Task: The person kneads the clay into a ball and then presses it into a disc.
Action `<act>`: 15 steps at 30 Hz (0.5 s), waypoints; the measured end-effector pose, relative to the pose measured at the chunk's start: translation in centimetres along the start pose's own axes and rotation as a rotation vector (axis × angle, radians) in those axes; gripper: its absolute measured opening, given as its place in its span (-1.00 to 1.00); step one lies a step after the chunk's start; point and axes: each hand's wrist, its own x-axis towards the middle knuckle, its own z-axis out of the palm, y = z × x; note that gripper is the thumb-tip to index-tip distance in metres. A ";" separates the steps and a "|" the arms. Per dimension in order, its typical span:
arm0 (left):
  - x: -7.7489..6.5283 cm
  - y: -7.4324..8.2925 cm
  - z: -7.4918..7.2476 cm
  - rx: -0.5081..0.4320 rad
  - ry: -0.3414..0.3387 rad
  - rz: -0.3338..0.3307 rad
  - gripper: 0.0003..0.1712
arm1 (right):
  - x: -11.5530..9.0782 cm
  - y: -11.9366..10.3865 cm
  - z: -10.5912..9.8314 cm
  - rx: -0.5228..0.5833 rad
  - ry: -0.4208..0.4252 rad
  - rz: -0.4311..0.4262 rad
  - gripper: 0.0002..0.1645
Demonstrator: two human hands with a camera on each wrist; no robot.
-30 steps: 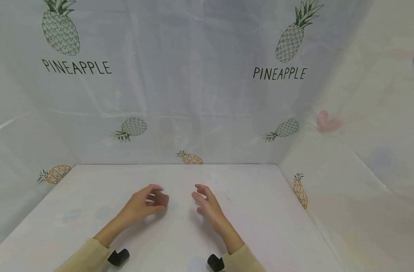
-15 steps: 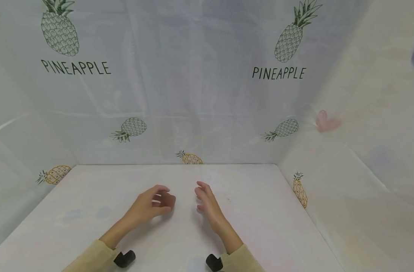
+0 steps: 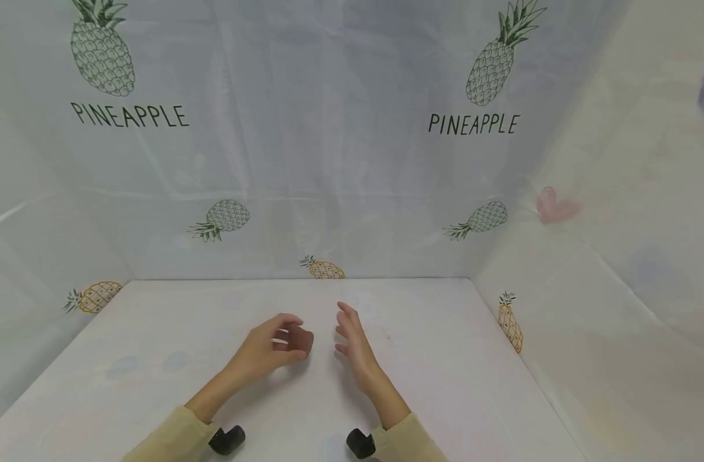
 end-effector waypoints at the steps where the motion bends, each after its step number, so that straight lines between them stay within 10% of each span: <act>1: 0.0 0.1 0.1 -0.001 -0.003 0.004 -0.37 | 0.0 0.0 0.0 0.004 0.000 -0.002 -0.21; 15: 0.5 1.2 1.7 -0.024 -0.032 0.037 -0.38 | 0.0 -0.3 0.0 0.066 -0.003 -0.042 -0.17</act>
